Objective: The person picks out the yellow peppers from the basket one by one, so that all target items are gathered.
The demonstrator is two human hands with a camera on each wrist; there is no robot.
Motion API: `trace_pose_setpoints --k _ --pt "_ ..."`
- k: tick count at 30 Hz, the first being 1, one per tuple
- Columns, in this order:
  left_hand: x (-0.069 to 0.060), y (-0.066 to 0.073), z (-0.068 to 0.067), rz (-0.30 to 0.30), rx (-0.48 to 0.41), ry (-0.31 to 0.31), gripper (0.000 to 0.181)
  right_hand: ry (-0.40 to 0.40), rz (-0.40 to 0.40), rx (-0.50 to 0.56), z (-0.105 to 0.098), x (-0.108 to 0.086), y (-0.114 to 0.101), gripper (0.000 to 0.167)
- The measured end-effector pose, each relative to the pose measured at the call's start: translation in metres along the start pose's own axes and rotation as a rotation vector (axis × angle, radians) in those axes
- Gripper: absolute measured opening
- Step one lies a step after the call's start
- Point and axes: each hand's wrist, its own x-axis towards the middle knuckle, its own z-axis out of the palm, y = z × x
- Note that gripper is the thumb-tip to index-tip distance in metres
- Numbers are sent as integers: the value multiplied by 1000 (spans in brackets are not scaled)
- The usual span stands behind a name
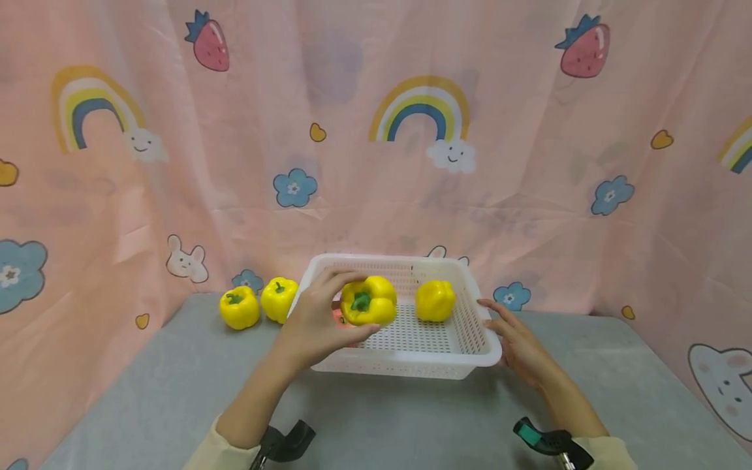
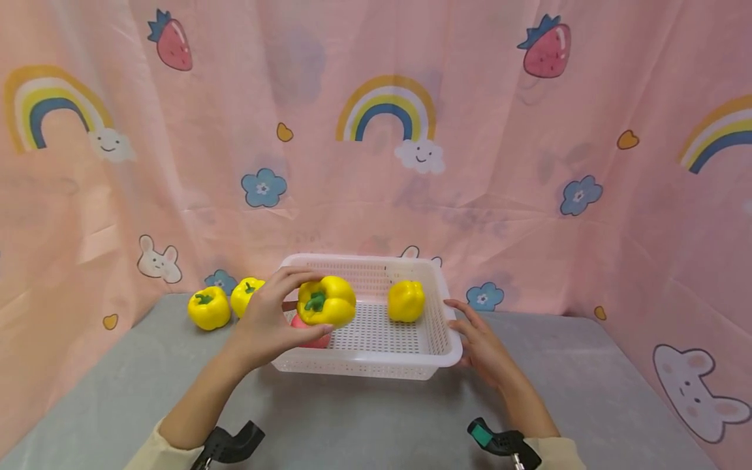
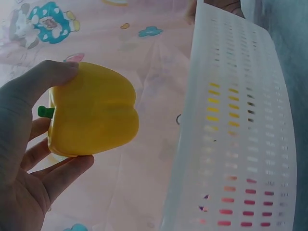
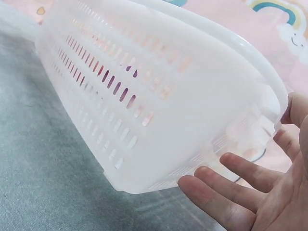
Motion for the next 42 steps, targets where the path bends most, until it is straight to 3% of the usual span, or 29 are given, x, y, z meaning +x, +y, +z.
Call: trace_pose_setpoints --k 4,9,31,42 --pt "-8 -1 -10 -24 -5 43 67 -3 -1 3 0 1 0 58" --pt "-10 -2 -18 -10 32 74 68 -3 -5 5 -1 2 0 58" --pt "-20 -4 -65 -45 125 151 69 11 11 14 1 1 0 55" --pt "-22 -9 -79 -98 148 165 66 -24 -19 21 0 0 2 56"
